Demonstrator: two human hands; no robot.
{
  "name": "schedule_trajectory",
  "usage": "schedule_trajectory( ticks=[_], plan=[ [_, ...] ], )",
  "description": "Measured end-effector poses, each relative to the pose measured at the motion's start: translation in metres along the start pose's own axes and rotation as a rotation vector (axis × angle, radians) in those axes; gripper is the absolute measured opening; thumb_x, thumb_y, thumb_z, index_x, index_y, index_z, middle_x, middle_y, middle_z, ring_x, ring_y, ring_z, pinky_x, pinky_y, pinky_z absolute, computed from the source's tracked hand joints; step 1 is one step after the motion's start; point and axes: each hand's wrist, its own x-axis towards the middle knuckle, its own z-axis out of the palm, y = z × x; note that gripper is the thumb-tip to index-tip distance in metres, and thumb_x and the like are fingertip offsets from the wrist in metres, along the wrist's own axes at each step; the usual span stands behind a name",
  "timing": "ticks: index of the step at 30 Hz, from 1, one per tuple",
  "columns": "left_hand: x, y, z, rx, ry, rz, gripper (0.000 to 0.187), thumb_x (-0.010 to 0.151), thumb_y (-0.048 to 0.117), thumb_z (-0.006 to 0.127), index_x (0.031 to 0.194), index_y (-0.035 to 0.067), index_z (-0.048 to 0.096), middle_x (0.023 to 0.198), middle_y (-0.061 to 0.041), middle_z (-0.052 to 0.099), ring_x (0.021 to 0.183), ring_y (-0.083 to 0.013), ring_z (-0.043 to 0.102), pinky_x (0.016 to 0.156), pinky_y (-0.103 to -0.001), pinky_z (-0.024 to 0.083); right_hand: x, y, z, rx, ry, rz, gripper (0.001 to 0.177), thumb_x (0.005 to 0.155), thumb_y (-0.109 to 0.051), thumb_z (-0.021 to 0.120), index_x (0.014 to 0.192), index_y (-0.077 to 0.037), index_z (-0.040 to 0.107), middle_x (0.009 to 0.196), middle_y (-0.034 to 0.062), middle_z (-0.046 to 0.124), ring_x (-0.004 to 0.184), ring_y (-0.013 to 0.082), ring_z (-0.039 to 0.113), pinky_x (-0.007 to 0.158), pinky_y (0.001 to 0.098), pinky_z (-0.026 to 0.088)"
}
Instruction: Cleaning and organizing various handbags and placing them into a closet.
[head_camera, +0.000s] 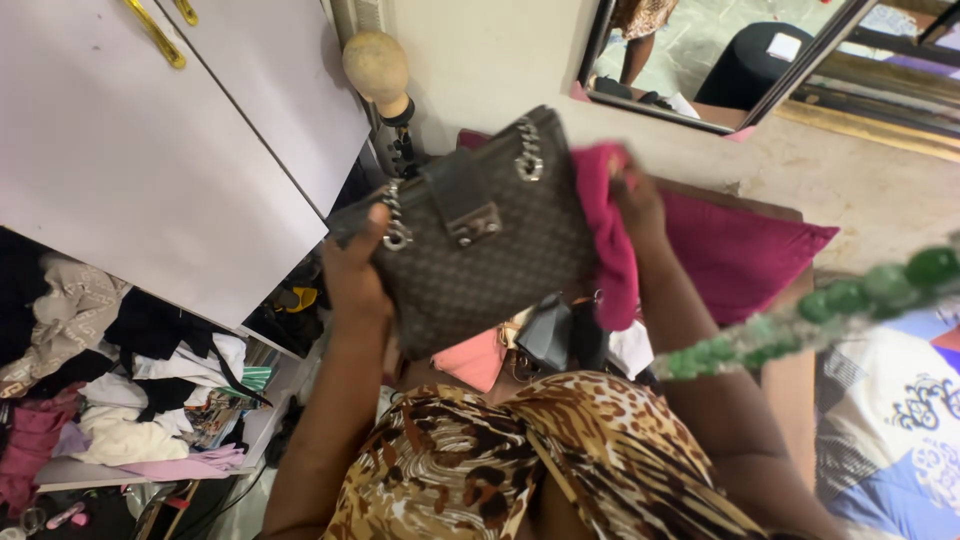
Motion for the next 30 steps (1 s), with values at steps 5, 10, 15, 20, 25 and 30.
schedule_trajectory(
  ticks=[5, 10, 15, 20, 25, 30],
  plan=[
    [0.002, 0.019, 0.005, -0.019, 0.034, -0.068, 0.037, 0.085, 0.017, 0.08, 0.114, -0.006, 0.073, 0.101, -0.013, 0.076, 0.085, -0.0208, 0.073, 0.081, -0.033, 0.06, -0.029, -0.07, -0.025, 0.416, -0.545, 0.035, 0.065, 0.091, -0.036, 0.073, 0.143, -0.002, 0.056, 0.127, 0.0082, 0.067, 0.116, 0.0191, 0.064, 0.102, 0.0327, 0.052],
    [-0.005, 0.011, 0.004, 0.004, 0.021, -0.093, 0.038, 0.084, 0.014, 0.082, 0.114, -0.008, 0.073, 0.1, -0.015, 0.076, 0.084, -0.0217, 0.073, 0.079, -0.034, 0.06, -0.008, -0.089, -0.04, 0.198, -0.988, 0.137, 0.078, 0.064, -0.02, 0.089, 0.134, -0.005, 0.061, 0.116, 0.0117, 0.074, 0.107, 0.0208, 0.068, 0.097, 0.0354, 0.053],
    [-0.016, 0.021, -0.005, 0.237, -0.033, -0.089, 0.041, 0.082, 0.013, 0.084, 0.116, -0.008, 0.075, 0.102, -0.014, 0.076, 0.085, -0.0198, 0.072, 0.082, -0.033, 0.059, 0.024, -0.086, -0.01, -0.531, -1.227, -0.095, 0.067, 0.066, -0.01, 0.086, 0.13, -0.015, 0.068, 0.12, 0.0125, 0.073, 0.107, 0.0247, 0.068, 0.094, 0.0365, 0.053],
    [-0.028, 0.033, -0.03, 0.104, 0.085, -0.036, 0.048, 0.08, 0.019, 0.084, 0.118, -0.007, 0.072, 0.103, -0.015, 0.076, 0.088, -0.0214, 0.074, 0.083, -0.034, 0.061, 0.052, -0.066, 0.029, -0.065, -0.988, -0.046, 0.063, 0.074, -0.014, 0.079, 0.136, -0.013, 0.065, 0.123, 0.0151, 0.072, 0.11, 0.0253, 0.068, 0.097, 0.0381, 0.054],
    [-0.047, 0.051, -0.053, 0.067, 0.161, 0.045, 0.056, 0.079, 0.028, 0.085, 0.118, -0.009, 0.071, 0.101, -0.016, 0.076, 0.087, -0.0233, 0.074, 0.082, -0.036, 0.061, 0.017, -0.096, 0.103, 1.172, -0.992, 0.203, 0.066, 0.09, -0.038, 0.076, 0.146, -0.01, 0.058, 0.138, 0.0117, 0.063, 0.125, 0.0235, 0.064, 0.105, 0.0407, 0.053],
    [-0.062, 0.073, -0.093, 0.035, 0.364, 0.052, 0.048, 0.082, 0.026, 0.083, 0.114, -0.008, 0.072, 0.096, -0.015, 0.076, 0.081, -0.0228, 0.073, 0.077, -0.035, 0.061, -0.001, -0.106, 0.155, 1.254, -1.207, 0.437, 0.07, 0.09, -0.043, 0.074, 0.144, -0.003, 0.055, 0.134, 0.0161, 0.064, 0.117, 0.0265, 0.066, 0.098, 0.0422, 0.057]
  ],
)
